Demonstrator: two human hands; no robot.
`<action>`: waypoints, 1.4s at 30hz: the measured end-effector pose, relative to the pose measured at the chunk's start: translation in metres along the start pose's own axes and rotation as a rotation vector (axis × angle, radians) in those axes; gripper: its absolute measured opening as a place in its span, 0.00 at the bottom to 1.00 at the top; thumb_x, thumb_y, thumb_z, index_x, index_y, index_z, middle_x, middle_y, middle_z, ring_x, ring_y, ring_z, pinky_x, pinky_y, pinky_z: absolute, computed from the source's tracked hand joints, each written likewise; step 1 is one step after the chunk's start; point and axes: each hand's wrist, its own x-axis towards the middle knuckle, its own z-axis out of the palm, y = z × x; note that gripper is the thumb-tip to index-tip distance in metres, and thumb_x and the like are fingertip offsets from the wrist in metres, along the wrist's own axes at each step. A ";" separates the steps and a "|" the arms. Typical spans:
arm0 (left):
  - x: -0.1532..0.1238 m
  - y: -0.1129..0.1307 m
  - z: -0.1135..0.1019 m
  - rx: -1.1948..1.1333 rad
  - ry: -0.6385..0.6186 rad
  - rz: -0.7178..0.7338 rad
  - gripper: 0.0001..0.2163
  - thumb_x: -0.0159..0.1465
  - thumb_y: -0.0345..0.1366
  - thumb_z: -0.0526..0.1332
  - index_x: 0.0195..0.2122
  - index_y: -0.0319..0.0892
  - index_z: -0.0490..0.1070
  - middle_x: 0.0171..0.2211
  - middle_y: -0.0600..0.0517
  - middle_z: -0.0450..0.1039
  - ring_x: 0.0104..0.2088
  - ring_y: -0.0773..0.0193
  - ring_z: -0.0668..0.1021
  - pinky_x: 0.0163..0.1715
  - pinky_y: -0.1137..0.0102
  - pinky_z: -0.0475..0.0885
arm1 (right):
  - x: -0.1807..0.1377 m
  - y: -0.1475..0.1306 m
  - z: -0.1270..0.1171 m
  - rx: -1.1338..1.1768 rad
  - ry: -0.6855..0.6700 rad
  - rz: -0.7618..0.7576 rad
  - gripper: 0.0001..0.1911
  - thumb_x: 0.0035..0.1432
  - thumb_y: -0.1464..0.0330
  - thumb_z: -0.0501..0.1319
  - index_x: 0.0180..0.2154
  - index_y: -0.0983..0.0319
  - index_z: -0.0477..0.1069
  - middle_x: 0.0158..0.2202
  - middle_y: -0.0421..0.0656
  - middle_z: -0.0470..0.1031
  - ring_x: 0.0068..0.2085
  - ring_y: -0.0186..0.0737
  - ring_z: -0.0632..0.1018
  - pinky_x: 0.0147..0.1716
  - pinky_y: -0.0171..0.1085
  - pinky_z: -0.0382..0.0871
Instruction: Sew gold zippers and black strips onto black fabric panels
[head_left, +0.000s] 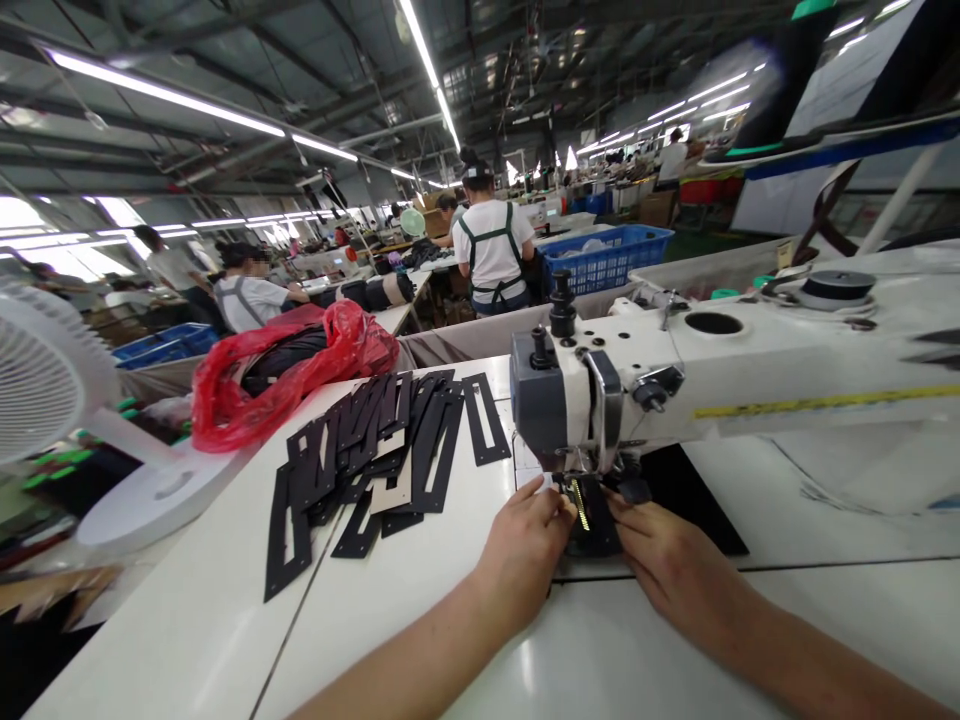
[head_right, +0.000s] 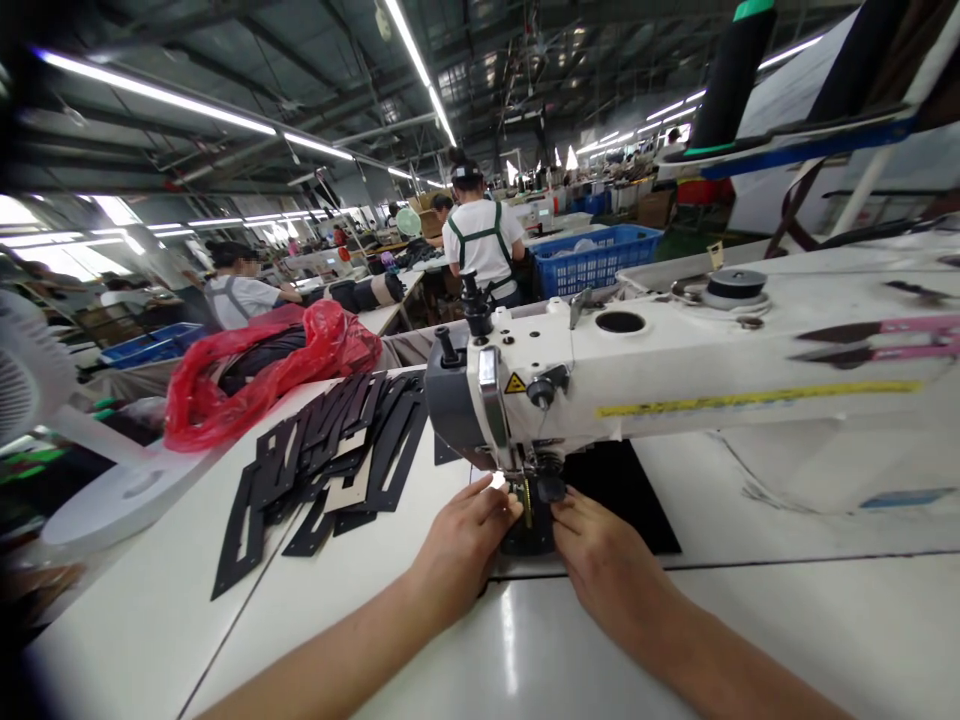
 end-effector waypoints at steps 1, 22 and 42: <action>-0.001 0.001 -0.002 -0.007 -0.001 0.001 0.09 0.63 0.26 0.52 0.37 0.35 0.71 0.32 0.47 0.74 0.36 0.63 0.77 0.53 0.61 0.69 | -0.001 0.000 0.000 -0.014 -0.008 0.000 0.19 0.56 0.80 0.47 0.40 0.67 0.74 0.42 0.51 0.75 0.46 0.42 0.75 0.51 0.42 0.69; 0.001 -0.009 -0.001 0.073 -0.004 0.105 0.11 0.64 0.27 0.49 0.40 0.34 0.70 0.32 0.46 0.72 0.37 0.62 0.76 0.49 0.63 0.71 | 0.014 0.007 0.001 0.003 0.079 0.041 0.17 0.58 0.78 0.47 0.36 0.65 0.74 0.36 0.48 0.76 0.41 0.42 0.77 0.43 0.40 0.74; 0.003 -0.014 -0.001 -0.039 -0.103 0.049 0.10 0.64 0.27 0.50 0.42 0.34 0.69 0.36 0.43 0.72 0.43 0.59 0.74 0.50 0.62 0.70 | 0.020 0.025 0.013 -0.012 0.121 0.056 0.15 0.59 0.75 0.47 0.35 0.64 0.72 0.35 0.48 0.76 0.36 0.41 0.76 0.36 0.37 0.71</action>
